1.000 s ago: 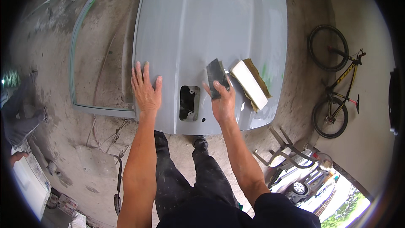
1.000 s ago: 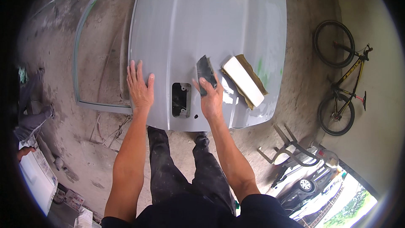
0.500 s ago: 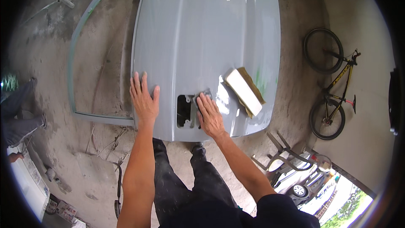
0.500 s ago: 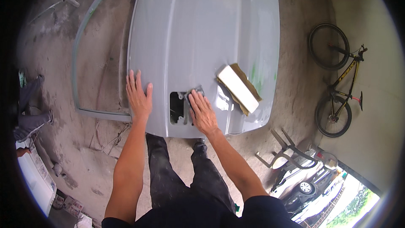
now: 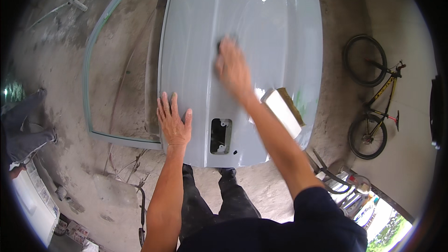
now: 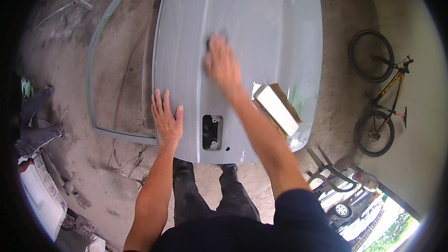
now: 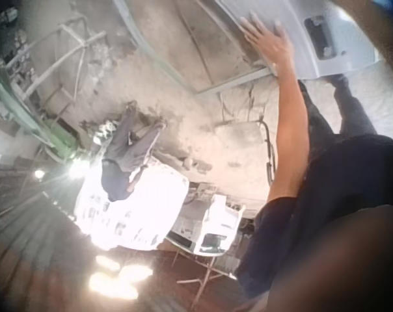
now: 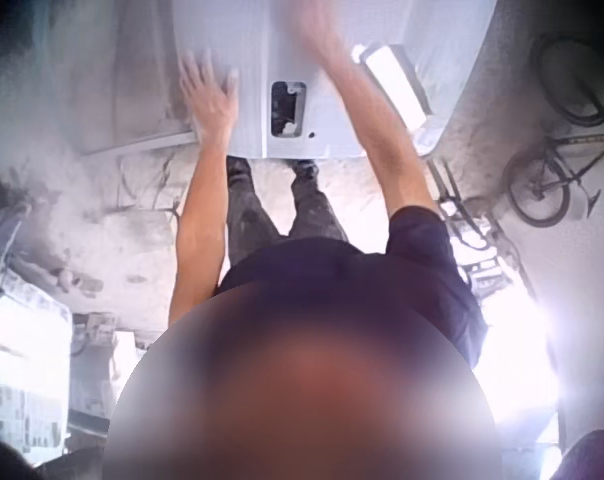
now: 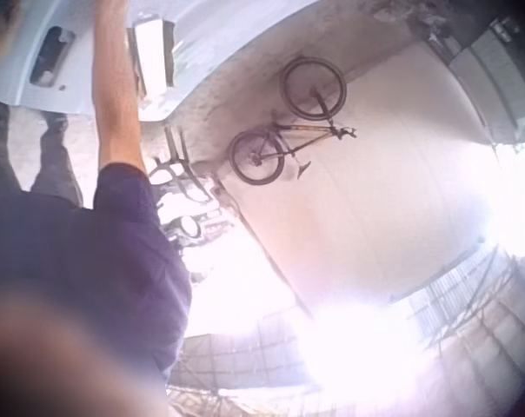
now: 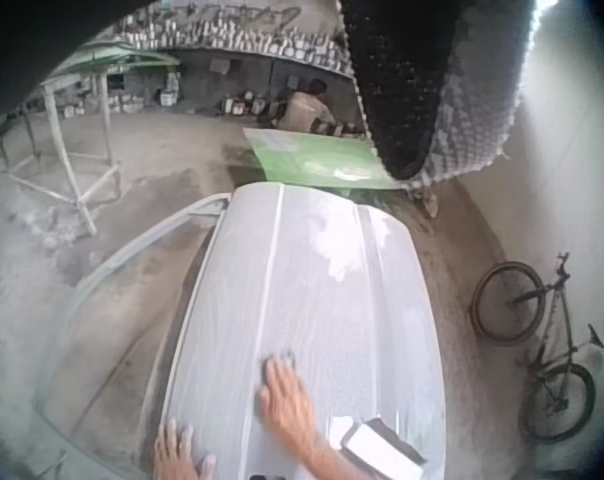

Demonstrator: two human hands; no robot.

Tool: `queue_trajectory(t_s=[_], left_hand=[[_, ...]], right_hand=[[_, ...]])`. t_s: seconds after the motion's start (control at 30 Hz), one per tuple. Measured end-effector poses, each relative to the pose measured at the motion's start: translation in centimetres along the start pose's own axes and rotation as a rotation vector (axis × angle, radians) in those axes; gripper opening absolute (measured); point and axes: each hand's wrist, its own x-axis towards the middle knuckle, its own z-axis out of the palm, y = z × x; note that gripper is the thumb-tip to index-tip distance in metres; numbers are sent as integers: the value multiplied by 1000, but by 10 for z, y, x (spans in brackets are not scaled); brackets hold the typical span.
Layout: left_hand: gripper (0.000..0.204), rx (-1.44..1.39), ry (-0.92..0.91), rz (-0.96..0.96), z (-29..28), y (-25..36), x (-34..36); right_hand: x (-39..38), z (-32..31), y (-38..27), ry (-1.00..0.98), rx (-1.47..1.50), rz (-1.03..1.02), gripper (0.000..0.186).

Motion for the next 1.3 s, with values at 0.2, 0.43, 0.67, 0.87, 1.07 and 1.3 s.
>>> queue_trajectory(t_s=[0.2,0.43,0.67,0.87,1.07,1.3], left_hand=[[74,-1,3,-5,-9,5,5],[74,-1,-19,-6,3,-4,-1],[73,-47,-21,-15,-10,5,2],[73,-52,-12,-22,-7,3,3],[74,-7,34,12,4,-2,-2],[74,-33,20,-1,-9,6,4]], right_hand=[[-128,-67,-45,-597,164,-50,56],[121,65,64,-41,-72,-98,41],[-100,-44,-106,-535,124,273,54],[-49,7,-48,-92,117,74,46],[125,72,46,66,-108,-111,32],[-132,-46,-113,-459,182,273,52]])
